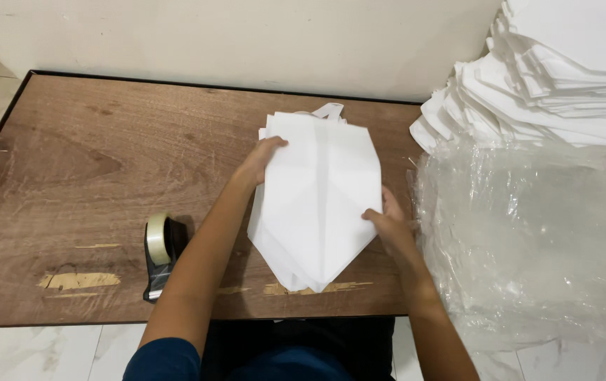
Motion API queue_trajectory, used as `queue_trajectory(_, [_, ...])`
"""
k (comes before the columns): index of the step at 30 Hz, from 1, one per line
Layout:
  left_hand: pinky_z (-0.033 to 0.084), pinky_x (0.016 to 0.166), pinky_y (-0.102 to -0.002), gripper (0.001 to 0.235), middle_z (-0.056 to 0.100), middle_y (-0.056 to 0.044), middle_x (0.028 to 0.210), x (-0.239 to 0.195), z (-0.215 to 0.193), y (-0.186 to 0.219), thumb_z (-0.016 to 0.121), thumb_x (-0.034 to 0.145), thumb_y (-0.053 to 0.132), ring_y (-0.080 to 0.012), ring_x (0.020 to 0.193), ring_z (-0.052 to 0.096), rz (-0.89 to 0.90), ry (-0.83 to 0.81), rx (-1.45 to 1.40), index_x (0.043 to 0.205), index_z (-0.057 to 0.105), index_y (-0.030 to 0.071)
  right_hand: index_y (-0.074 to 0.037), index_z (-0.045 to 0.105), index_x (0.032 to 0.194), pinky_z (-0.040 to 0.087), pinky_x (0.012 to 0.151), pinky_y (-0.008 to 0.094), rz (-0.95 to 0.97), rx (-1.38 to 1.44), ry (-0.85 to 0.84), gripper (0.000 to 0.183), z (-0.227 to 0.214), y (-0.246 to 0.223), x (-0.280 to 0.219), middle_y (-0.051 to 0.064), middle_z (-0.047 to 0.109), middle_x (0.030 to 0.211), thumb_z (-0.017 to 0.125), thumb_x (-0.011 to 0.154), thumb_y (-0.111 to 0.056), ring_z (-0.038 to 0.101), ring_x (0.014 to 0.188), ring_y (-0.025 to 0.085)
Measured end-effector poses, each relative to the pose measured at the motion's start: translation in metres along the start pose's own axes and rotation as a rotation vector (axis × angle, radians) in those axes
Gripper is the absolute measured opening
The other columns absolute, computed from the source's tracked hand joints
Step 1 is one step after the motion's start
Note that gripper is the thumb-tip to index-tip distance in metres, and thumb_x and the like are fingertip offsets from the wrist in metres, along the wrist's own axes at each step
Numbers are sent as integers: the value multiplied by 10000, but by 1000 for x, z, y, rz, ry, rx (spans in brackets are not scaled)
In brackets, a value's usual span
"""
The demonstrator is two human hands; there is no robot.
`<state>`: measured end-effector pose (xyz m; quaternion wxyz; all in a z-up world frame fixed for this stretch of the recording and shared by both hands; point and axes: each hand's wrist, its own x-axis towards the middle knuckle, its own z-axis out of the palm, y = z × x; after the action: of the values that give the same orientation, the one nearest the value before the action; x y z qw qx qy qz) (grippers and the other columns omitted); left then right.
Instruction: The person repeatedly picks up sheets of white tissue paper from a large stack, folds them in half, and places them onto a smaller stack on the table. The person also handles a roll of tape and a sheet of bubble wrap.
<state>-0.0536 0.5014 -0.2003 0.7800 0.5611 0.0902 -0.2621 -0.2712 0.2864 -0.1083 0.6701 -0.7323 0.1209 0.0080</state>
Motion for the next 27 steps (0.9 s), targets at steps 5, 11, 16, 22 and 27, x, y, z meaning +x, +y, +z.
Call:
queue_trajectory(5, [548,955,-437,627,569,-169,1243,49,-49,-36,695,836,295,-314,1174,600,288,295,667,1386,512,56,42,314,1478,310,1153,583,132,-405,42,737,-2,47,26,314,362,1494,609,815,-92,315,1424,459])
queue_trajectory(11, [518,978,-450,578,538,-230,1250,51,-52,-25,653,930,272,-354,1201,566,403,384,789,1389,471,-29,12,441,1403,530,978,485,202,-624,69,636,-6,77,56,248,549,1300,669,868,-246,544,1265,376])
queue_trajectory(16, [543,857,-337,566,634,-82,1070,60,-57,-21,748,858,181,-195,994,610,446,424,565,1347,529,-2,42,446,1381,565,894,470,186,-606,109,659,-2,75,59,255,594,1224,716,876,-286,602,1182,380])
queue_trajectory(22, [527,993,-444,419,572,-230,1328,-4,-32,10,613,964,141,-347,1206,594,449,158,415,1365,549,34,30,469,1389,551,864,467,188,-375,36,877,-16,75,67,246,604,1167,886,662,-226,611,1086,360])
queue_trajectory(27, [380,1121,-509,445,512,-252,1413,-5,-34,-4,492,991,82,-389,1361,447,583,133,345,1428,448,6,12,558,1250,553,815,430,73,-209,77,678,-15,88,83,195,615,1086,864,770,-357,616,1005,307])
